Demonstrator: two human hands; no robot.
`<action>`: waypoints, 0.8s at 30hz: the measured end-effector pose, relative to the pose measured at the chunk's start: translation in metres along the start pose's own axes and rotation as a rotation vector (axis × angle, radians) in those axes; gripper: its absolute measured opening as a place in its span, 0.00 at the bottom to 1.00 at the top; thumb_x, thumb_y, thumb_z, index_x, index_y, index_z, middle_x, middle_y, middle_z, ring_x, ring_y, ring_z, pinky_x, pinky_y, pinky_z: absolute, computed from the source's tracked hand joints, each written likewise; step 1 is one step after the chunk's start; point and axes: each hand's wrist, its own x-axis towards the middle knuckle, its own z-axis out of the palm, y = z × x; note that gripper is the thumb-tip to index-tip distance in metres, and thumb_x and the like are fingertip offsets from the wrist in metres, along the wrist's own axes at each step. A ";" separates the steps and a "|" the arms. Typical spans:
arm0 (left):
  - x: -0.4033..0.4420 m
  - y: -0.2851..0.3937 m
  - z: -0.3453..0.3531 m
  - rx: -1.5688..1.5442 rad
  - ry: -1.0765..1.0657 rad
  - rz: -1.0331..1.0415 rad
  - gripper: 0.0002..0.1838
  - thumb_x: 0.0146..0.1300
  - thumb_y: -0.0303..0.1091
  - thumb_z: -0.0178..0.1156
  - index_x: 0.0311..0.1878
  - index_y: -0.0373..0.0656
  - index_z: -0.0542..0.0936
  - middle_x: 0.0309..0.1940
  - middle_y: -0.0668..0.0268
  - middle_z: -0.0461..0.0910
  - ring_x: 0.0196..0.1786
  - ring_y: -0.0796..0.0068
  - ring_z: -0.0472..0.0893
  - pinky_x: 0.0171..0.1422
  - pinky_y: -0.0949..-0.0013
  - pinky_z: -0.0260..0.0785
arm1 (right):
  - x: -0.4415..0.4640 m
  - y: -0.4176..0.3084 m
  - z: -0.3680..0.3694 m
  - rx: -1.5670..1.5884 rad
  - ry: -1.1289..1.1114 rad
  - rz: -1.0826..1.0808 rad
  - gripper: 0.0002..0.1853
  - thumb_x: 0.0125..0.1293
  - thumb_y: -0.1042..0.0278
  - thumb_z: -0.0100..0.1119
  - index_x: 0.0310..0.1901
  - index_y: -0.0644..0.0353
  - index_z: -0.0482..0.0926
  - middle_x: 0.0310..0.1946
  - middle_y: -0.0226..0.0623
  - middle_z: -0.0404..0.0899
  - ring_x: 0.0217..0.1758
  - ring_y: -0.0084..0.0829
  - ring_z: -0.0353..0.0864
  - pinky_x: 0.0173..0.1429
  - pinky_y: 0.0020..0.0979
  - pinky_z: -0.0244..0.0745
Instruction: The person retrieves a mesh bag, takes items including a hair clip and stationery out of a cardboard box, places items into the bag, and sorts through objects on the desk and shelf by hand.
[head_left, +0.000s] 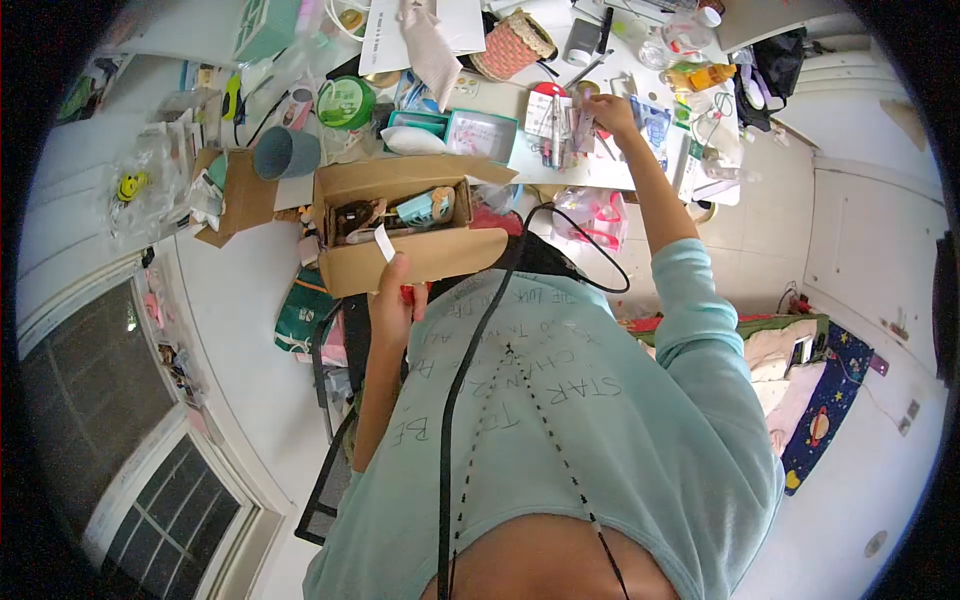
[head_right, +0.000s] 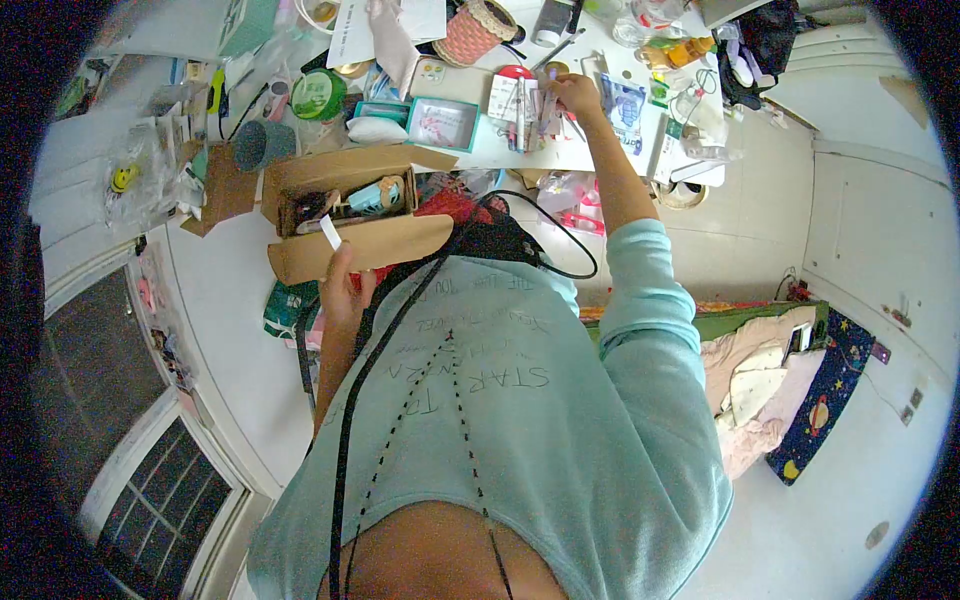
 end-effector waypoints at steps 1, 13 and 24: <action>0.000 0.001 0.000 0.008 -0.009 0.012 0.15 0.61 0.40 0.45 0.29 0.37 0.69 0.16 0.65 0.70 0.07 0.83 0.59 0.11 0.80 0.46 | 0.003 0.002 -0.001 -0.025 -0.002 0.003 0.19 0.52 0.62 0.60 0.43 0.66 0.74 0.24 0.32 0.75 0.20 0.20 0.72 0.24 0.21 0.70; 0.014 -0.008 -0.008 0.113 -0.039 -0.059 0.16 0.62 0.43 0.44 0.26 0.41 0.69 0.10 0.70 0.65 0.08 0.83 0.59 0.11 0.79 0.46 | -0.036 -0.043 -0.053 -0.206 0.097 -0.288 0.24 0.60 0.52 0.48 0.51 0.62 0.68 0.35 0.42 0.78 0.27 0.29 0.79 0.28 0.28 0.74; 0.008 -0.004 0.006 0.143 -0.127 -0.041 0.16 0.60 0.46 0.47 0.27 0.42 0.71 0.11 0.69 0.67 0.11 0.81 0.64 0.14 0.78 0.53 | -0.223 -0.186 0.044 -0.264 -0.541 -1.102 0.17 0.55 0.76 0.47 0.48 0.63 0.70 0.43 0.41 0.73 0.40 0.35 0.76 0.42 0.32 0.72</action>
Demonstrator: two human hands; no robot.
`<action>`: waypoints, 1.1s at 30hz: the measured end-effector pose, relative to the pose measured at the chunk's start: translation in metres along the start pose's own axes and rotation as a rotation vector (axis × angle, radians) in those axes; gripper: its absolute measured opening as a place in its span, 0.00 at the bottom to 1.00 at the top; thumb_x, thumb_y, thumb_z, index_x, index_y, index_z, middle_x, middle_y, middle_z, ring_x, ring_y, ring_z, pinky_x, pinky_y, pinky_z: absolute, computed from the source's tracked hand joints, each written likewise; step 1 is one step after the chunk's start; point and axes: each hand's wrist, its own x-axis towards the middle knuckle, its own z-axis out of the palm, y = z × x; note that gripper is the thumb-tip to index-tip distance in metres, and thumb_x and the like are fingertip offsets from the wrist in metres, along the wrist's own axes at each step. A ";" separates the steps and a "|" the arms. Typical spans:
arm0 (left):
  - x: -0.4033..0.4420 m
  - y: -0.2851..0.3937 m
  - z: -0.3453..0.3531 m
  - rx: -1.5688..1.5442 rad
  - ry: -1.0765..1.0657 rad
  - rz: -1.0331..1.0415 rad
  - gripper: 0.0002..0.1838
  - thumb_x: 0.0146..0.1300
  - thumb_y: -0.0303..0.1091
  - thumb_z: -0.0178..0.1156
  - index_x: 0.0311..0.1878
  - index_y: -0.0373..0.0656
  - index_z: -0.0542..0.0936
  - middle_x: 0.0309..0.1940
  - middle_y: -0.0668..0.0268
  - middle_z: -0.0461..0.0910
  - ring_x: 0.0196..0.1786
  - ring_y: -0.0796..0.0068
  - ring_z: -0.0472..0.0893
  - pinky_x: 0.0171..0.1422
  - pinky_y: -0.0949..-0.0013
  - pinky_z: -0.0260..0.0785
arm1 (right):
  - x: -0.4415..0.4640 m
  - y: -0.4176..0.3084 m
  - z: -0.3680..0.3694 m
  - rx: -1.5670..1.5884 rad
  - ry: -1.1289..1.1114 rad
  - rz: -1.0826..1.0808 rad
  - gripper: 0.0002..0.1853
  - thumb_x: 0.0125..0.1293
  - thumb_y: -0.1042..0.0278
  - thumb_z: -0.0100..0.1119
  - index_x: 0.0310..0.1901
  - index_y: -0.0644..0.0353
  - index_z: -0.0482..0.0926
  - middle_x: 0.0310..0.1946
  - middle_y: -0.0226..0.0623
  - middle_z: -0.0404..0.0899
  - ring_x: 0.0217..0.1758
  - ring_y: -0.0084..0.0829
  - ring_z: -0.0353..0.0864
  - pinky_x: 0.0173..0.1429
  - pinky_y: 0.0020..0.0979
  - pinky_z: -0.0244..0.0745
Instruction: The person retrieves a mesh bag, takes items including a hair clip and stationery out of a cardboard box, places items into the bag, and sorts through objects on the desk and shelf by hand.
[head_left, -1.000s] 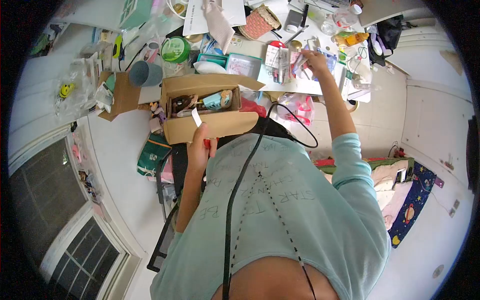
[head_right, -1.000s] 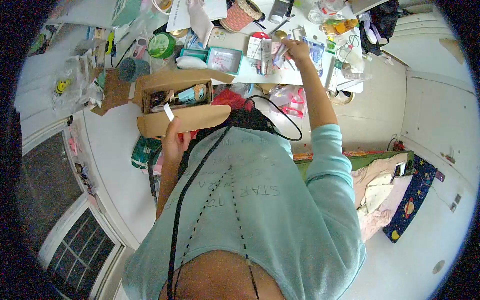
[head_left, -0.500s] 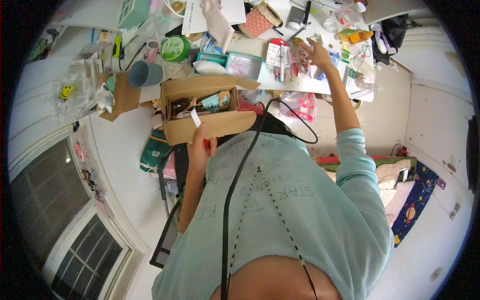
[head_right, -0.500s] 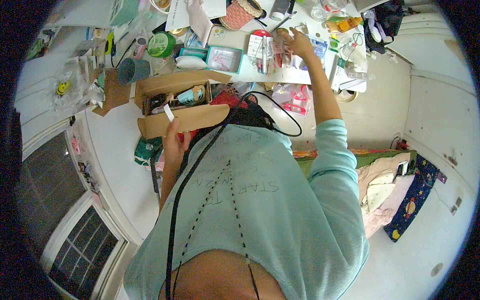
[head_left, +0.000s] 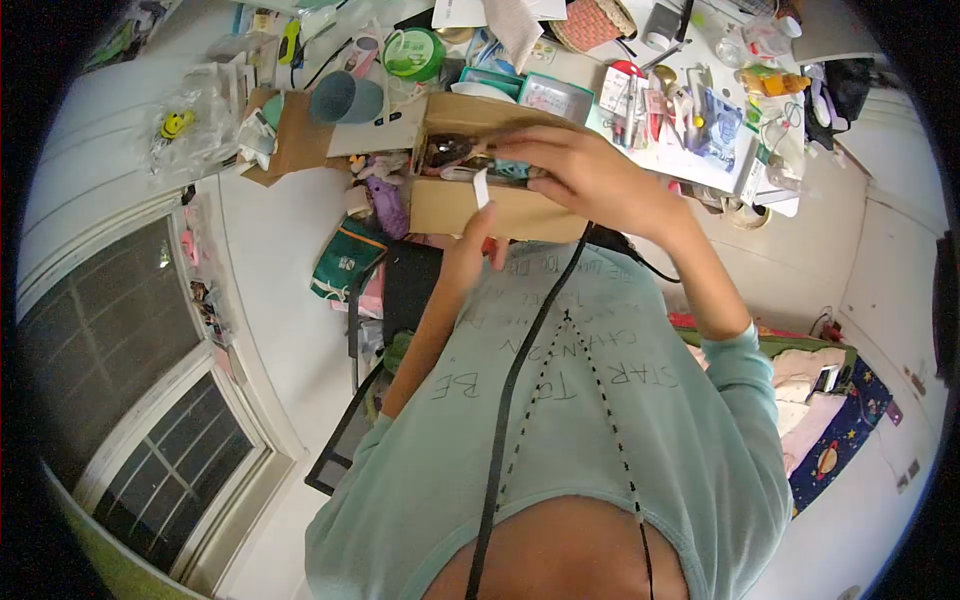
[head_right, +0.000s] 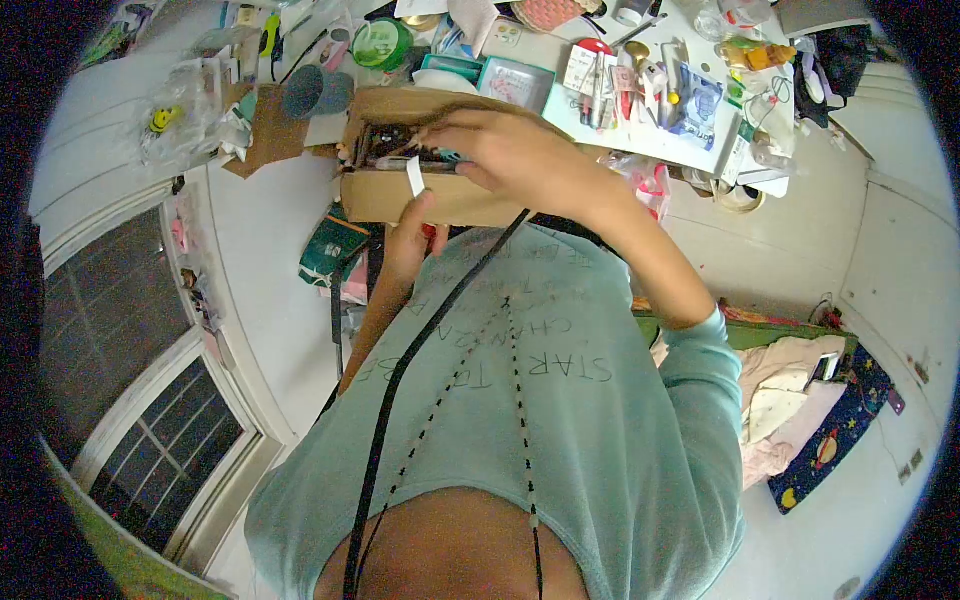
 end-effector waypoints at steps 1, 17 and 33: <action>-0.003 0.003 0.002 -0.011 0.019 0.015 0.16 0.59 0.45 0.47 0.28 0.41 0.71 0.13 0.69 0.67 0.11 0.80 0.64 0.14 0.78 0.53 | 0.003 0.002 0.015 -0.130 -0.002 0.012 0.18 0.53 0.76 0.48 0.48 0.63 0.70 0.42 0.42 0.74 0.41 0.37 0.76 0.43 0.35 0.72; -0.038 -0.011 0.012 -0.063 0.005 0.035 0.13 0.60 0.40 0.47 0.28 0.40 0.70 0.16 0.69 0.67 0.14 0.81 0.64 0.17 0.78 0.54 | -0.019 -0.006 0.027 -0.719 -0.251 -0.102 0.19 0.46 0.72 0.51 0.44 0.57 0.74 0.35 0.31 0.76 0.28 0.28 0.79 0.28 0.25 0.74; 0.014 -0.025 0.007 0.015 0.046 -0.002 0.16 0.61 0.46 0.43 0.25 0.44 0.69 0.09 0.73 0.61 0.10 0.84 0.58 0.15 0.79 0.45 | -0.025 -0.005 0.019 -0.271 0.329 0.060 0.19 0.45 0.73 0.59 0.43 0.59 0.74 0.40 0.36 0.77 0.35 0.32 0.79 0.36 0.27 0.75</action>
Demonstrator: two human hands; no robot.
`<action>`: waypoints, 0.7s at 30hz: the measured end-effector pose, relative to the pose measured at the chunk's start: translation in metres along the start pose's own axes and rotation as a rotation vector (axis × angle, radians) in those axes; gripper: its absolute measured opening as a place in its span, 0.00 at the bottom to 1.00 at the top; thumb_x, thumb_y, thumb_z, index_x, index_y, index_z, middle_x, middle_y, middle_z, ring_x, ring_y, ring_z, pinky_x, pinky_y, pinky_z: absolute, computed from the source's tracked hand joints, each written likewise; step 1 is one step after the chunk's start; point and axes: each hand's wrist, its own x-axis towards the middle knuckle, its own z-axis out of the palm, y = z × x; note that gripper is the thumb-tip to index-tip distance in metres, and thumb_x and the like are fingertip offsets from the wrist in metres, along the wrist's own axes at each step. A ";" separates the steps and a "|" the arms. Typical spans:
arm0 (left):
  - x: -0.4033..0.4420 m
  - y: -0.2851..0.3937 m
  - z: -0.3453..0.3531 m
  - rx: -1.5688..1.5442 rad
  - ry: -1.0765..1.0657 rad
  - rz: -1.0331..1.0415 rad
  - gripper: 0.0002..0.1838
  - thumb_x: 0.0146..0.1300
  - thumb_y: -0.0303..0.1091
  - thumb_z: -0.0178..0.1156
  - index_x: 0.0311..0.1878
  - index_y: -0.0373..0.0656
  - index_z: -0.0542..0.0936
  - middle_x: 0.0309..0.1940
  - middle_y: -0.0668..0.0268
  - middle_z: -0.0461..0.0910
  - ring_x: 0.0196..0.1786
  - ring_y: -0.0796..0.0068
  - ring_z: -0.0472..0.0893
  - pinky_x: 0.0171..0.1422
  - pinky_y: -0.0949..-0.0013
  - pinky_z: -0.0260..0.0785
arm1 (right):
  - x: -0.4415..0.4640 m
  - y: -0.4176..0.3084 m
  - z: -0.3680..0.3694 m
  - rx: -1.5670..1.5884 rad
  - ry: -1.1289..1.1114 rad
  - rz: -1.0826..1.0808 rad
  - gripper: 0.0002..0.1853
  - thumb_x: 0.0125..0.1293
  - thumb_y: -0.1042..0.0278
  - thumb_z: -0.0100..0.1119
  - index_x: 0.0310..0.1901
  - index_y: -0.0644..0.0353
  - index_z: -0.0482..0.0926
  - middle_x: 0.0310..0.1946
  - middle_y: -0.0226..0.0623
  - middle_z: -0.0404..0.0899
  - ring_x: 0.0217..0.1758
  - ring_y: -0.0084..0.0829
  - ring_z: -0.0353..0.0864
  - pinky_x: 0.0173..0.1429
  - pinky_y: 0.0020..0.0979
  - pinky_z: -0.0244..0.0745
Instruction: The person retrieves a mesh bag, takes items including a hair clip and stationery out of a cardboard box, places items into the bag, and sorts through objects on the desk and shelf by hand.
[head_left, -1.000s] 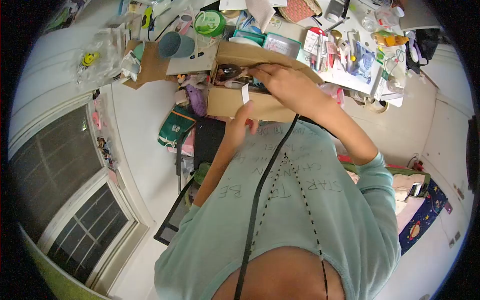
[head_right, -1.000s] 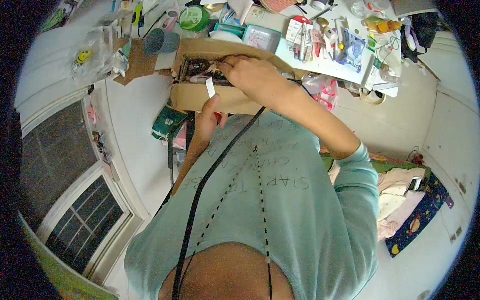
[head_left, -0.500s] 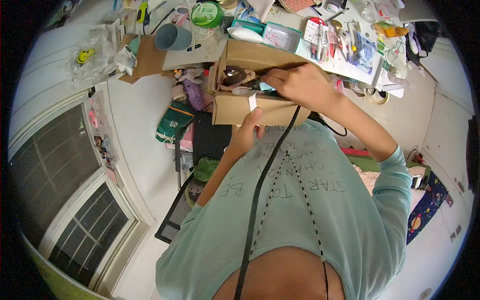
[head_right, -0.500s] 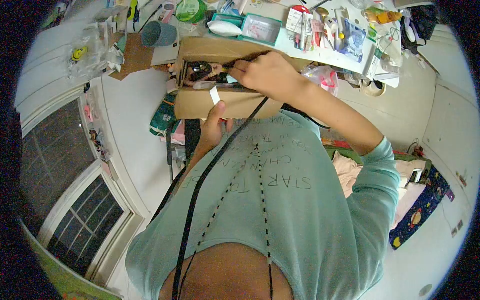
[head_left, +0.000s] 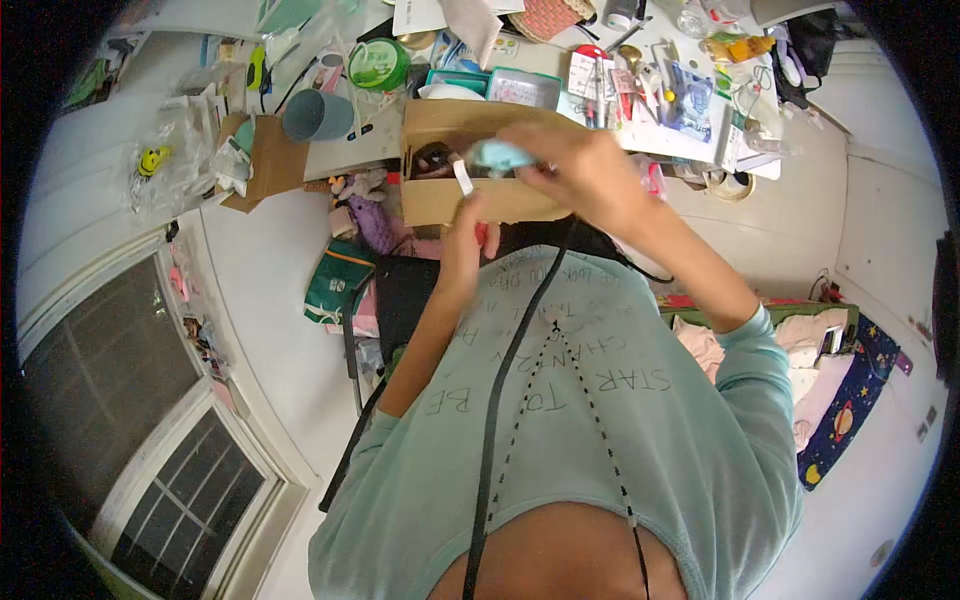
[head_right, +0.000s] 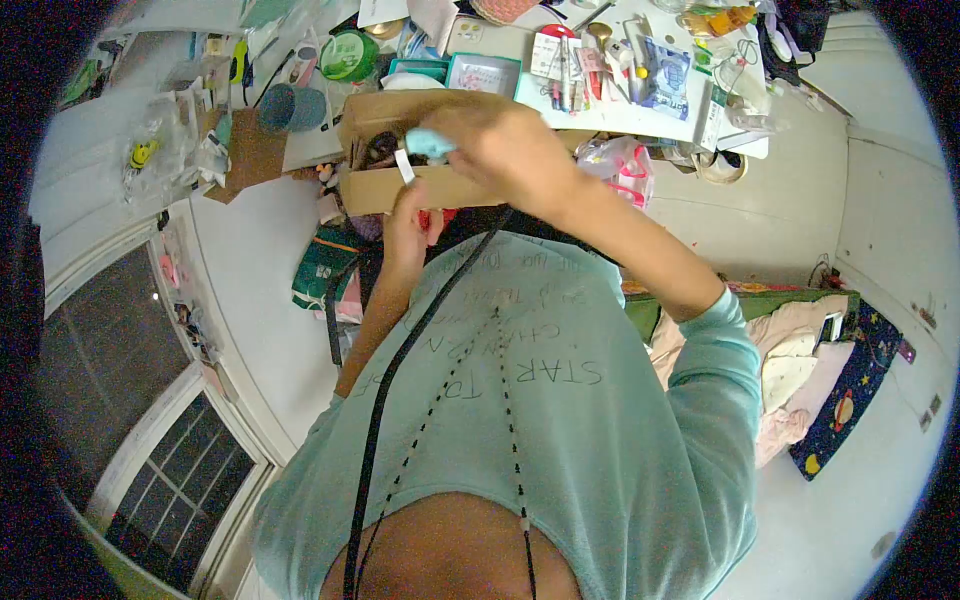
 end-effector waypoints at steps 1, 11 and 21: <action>0.003 0.000 0.000 -0.026 0.019 -0.026 0.17 0.61 0.46 0.43 0.24 0.45 0.69 0.08 0.73 0.60 0.10 0.84 0.58 0.15 0.79 0.45 | 0.003 0.001 -0.013 0.093 -0.051 0.215 0.22 0.44 0.71 0.63 0.45 0.57 0.74 0.37 0.34 0.78 0.26 0.26 0.78 0.30 0.23 0.73; -0.012 0.004 -0.009 0.020 -0.042 -0.051 0.17 0.61 0.47 0.43 0.23 0.46 0.68 0.07 0.74 0.59 0.10 0.86 0.56 0.15 0.79 0.42 | -0.051 0.230 -0.002 0.494 0.537 0.971 0.18 0.44 0.77 0.64 0.39 0.72 0.75 0.30 0.40 0.79 0.29 0.23 0.77 0.32 0.20 0.72; -0.027 0.016 -0.007 0.028 -0.094 -0.049 0.16 0.62 0.43 0.45 0.21 0.45 0.67 0.08 0.74 0.59 0.10 0.84 0.58 0.16 0.79 0.47 | -0.050 0.254 0.016 -0.333 0.183 0.810 0.24 0.47 0.52 0.61 0.41 0.63 0.76 0.31 0.44 0.79 0.35 0.39 0.79 0.41 0.33 0.71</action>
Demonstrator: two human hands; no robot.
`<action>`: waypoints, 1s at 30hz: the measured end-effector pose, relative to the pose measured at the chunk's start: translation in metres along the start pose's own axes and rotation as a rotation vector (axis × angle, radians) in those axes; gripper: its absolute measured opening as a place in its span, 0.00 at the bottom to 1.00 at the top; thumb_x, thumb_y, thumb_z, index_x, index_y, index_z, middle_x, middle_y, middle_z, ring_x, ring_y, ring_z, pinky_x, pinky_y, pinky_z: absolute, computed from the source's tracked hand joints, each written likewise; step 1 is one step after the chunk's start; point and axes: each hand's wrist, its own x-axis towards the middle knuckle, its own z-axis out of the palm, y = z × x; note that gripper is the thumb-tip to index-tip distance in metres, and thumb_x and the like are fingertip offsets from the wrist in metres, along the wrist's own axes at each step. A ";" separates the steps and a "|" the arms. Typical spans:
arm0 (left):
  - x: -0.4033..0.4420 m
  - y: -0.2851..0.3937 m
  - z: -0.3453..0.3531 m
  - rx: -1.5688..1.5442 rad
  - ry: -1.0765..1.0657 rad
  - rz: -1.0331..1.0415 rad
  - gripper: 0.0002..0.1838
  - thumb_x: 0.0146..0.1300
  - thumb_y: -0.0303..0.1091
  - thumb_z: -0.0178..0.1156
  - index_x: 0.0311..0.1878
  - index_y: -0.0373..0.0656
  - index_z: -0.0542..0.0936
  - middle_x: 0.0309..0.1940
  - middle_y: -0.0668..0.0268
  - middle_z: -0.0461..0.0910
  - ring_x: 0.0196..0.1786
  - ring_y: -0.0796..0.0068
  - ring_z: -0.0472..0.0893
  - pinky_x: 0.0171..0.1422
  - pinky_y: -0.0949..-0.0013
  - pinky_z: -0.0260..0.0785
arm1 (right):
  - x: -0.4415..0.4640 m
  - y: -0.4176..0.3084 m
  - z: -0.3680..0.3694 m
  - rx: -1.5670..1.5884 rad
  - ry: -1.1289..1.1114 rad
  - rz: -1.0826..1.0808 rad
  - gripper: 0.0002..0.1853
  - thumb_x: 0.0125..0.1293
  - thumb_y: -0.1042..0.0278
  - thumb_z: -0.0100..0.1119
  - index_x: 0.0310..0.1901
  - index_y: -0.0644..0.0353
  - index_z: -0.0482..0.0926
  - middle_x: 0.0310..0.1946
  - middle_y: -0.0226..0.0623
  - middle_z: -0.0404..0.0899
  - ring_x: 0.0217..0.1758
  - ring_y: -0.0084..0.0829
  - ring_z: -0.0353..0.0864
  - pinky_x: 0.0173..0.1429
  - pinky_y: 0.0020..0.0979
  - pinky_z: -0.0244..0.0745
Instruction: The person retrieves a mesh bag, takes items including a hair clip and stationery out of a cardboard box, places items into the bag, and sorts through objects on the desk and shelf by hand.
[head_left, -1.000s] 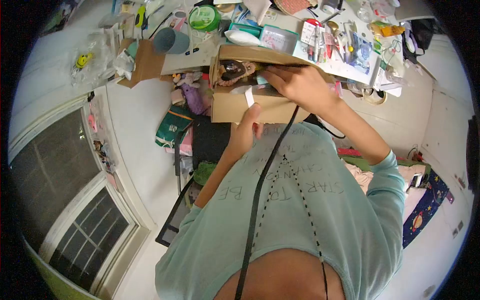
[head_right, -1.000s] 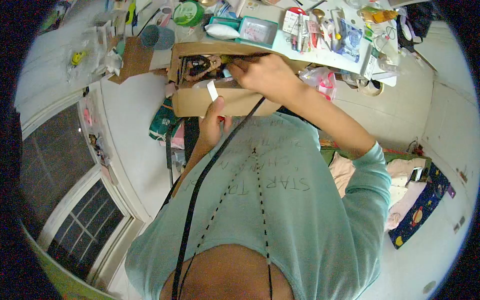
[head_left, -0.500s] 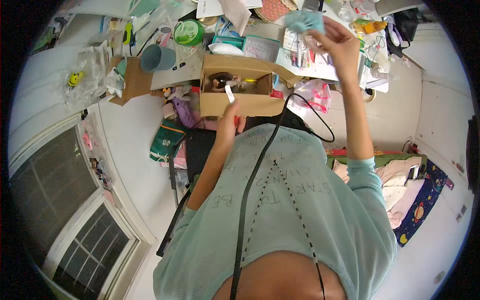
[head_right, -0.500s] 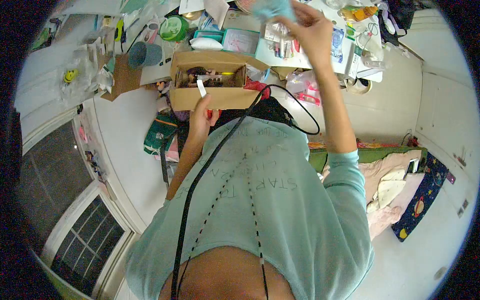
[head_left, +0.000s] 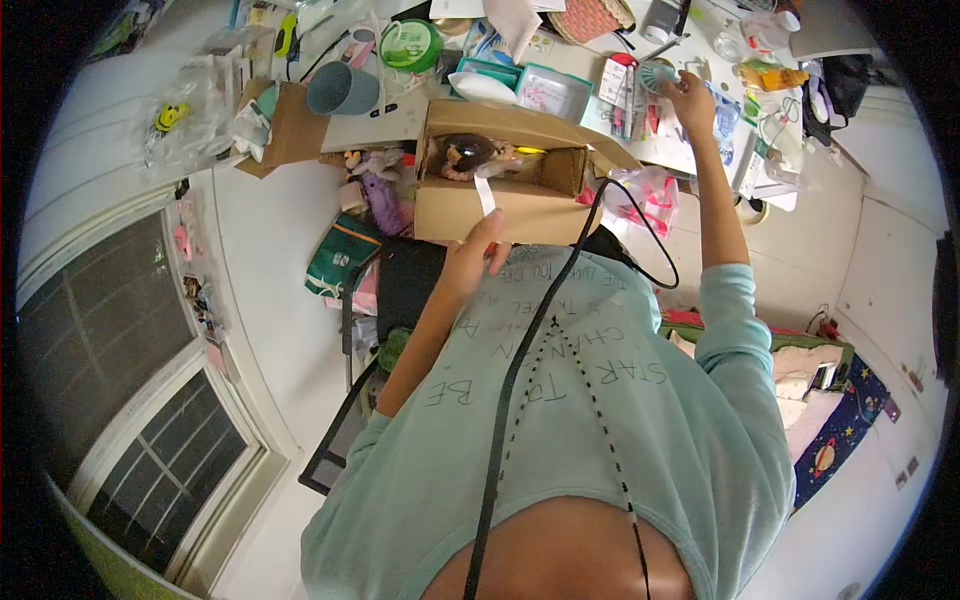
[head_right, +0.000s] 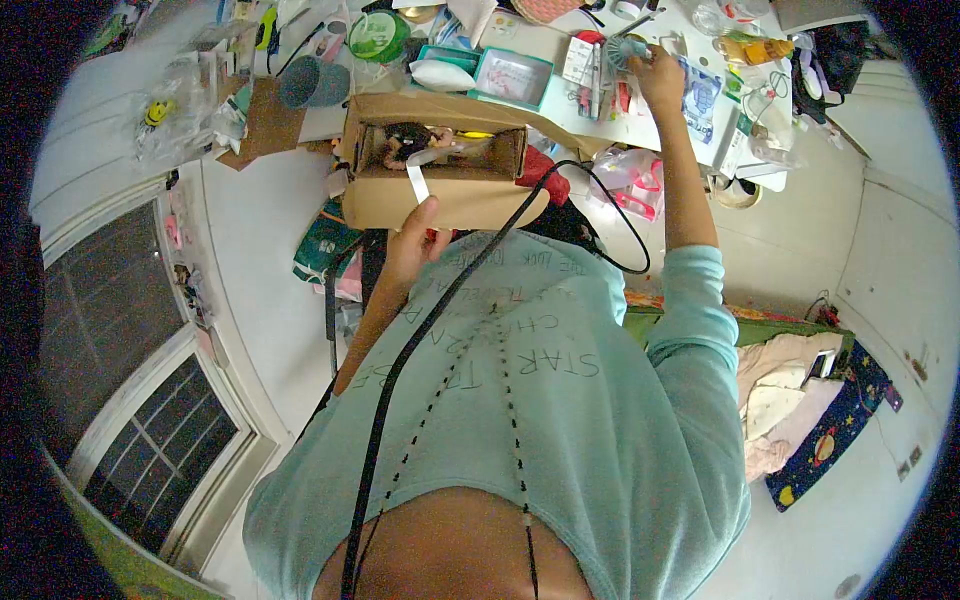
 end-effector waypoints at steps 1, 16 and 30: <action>0.000 0.000 0.000 0.003 -0.002 -0.002 0.16 0.62 0.42 0.45 0.21 0.45 0.66 0.08 0.73 0.59 0.11 0.84 0.58 0.16 0.79 0.48 | -0.001 -0.009 -0.009 -0.090 0.000 -0.047 0.23 0.48 0.54 0.60 0.40 0.63 0.76 0.31 0.43 0.79 0.35 0.38 0.79 0.41 0.32 0.71; -0.003 0.001 0.003 0.245 -0.137 0.004 0.21 0.61 0.46 0.46 0.15 0.47 0.62 0.08 0.74 0.56 0.12 0.83 0.55 0.17 0.76 0.48 | -0.136 -0.219 -0.096 -0.099 -0.269 -1.202 0.21 0.47 0.70 0.51 0.47 0.54 0.69 0.41 0.32 0.70 0.29 0.29 0.77 0.28 0.25 0.75; -0.004 0.000 -0.002 0.264 -0.091 0.029 0.21 0.61 0.46 0.45 0.15 0.47 0.63 0.06 0.74 0.58 0.10 0.83 0.57 0.16 0.76 0.47 | -0.128 -0.209 -0.077 -0.077 -0.215 -1.307 0.12 0.45 0.71 0.52 0.35 0.55 0.72 0.34 0.31 0.69 0.27 0.27 0.77 0.27 0.25 0.74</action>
